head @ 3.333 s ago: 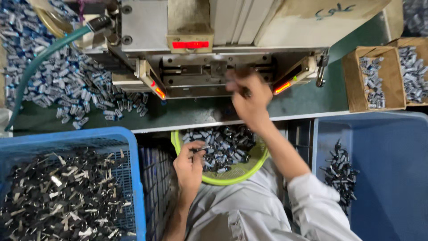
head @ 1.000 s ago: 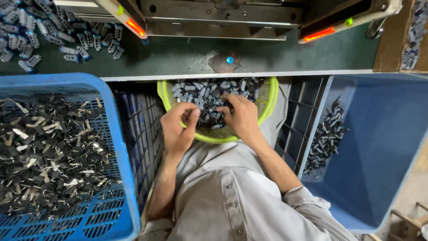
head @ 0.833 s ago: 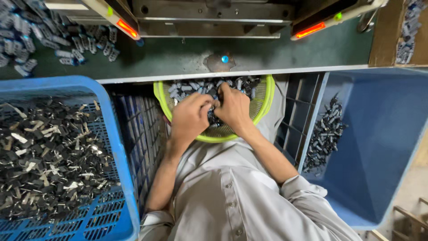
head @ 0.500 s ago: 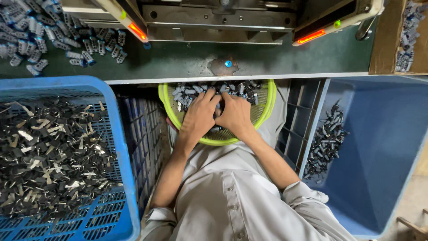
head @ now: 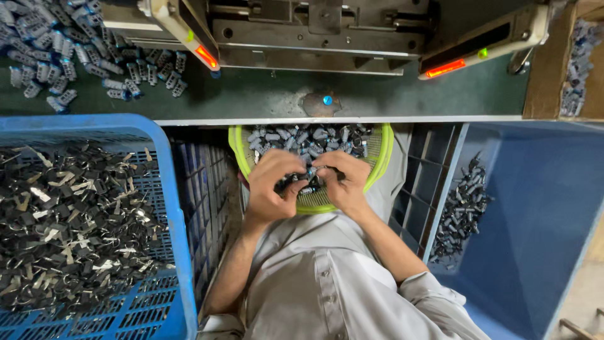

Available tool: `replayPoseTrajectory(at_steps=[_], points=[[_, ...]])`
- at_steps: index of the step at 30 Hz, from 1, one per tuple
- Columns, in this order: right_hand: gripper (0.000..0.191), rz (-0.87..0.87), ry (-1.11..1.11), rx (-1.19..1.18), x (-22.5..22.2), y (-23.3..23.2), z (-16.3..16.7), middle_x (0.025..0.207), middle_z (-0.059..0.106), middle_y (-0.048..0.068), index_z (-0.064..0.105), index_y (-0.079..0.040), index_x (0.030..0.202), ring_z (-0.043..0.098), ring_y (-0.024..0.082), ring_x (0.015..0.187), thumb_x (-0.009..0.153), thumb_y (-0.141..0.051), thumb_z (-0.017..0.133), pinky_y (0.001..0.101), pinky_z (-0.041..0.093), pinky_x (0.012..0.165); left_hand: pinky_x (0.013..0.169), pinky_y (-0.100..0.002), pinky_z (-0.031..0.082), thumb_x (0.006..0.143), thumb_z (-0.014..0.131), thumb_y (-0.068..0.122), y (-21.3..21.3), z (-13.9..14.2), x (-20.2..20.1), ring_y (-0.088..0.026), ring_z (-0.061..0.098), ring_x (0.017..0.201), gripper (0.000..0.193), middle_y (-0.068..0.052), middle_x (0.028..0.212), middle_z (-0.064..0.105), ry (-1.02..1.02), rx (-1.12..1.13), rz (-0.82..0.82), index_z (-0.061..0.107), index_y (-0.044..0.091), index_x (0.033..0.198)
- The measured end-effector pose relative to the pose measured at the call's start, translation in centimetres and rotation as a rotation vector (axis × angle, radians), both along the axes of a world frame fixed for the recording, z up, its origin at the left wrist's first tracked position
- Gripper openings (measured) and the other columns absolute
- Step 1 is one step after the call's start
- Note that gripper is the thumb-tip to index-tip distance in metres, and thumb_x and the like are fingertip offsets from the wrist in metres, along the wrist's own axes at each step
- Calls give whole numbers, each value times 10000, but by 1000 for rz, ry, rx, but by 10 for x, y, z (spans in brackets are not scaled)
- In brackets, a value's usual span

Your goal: The person picks small plug components from a green basket, fits the parts together by hand, and places assembled pieces into the machine above the table, while sorting pieces into surrounding blue bins. The person repeats this pick, fit, and place cycle throughout the episode.

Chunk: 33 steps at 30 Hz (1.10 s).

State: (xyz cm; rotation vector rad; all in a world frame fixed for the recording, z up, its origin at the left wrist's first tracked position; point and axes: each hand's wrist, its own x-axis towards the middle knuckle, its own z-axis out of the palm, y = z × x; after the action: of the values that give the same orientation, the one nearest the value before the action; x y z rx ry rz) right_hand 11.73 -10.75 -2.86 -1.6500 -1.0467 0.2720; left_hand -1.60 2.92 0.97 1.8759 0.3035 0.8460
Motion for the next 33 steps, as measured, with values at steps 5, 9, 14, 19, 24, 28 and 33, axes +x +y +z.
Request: replayPoseTrajectory(at_steps=[5,9,14,19,24,28,33], points=[[166,-55,879,197,-15,12,-9,995,752,143,605,-7,1052,692,151,860,930,25,712,268,563,773,828,-434,556,800,718,-71,-4,-5,7,-341,652,895,208,-120,975,637,-62,169,109,621,2,969],[334,82,806,212,-12,18,-18,1054,717,177,502,-8,1070,708,187,961,893,11,785,307,595,868,817,-482,558,771,686,-81,1,-15,8,-342,633,879,209,-138,953,620,-119,417,134,616,-10,955],[349,62,1027,302,8,32,-14,949,723,235,461,-36,968,707,225,790,862,97,766,327,585,701,802,-491,574,687,639,-81,3,-15,1,-334,645,866,259,-129,957,636,-150,526,169,636,-6,935],[351,9,390,309,57,61,52,1048,738,217,419,-55,1032,705,216,894,890,193,623,316,597,788,765,-430,536,666,666,-94,-3,-9,-2,-346,629,849,282,-105,1002,713,92,306,383,682,7,929],[325,-82,-576,257,114,120,94,1016,735,133,562,-7,1004,696,253,932,776,216,624,315,558,764,814,-335,605,971,566,41,-7,-23,-1,-190,705,887,107,-151,1118,714,11,-625,143,607,-18,1050],[277,5,-382,200,132,146,88,1002,707,111,590,12,1010,720,249,946,797,185,549,329,629,783,864,-321,573,1073,574,309,-11,-36,-10,-197,715,899,337,-142,1071,688,-217,-857,-39,601,-23,1022],[209,-58,-782,51,115,111,114,875,709,82,685,-16,934,660,320,865,782,122,645,423,519,849,759,-310,515,1099,595,335,-9,-35,-17,-179,621,795,373,-141,961,668,-316,-870,-46,568,-19,985]])
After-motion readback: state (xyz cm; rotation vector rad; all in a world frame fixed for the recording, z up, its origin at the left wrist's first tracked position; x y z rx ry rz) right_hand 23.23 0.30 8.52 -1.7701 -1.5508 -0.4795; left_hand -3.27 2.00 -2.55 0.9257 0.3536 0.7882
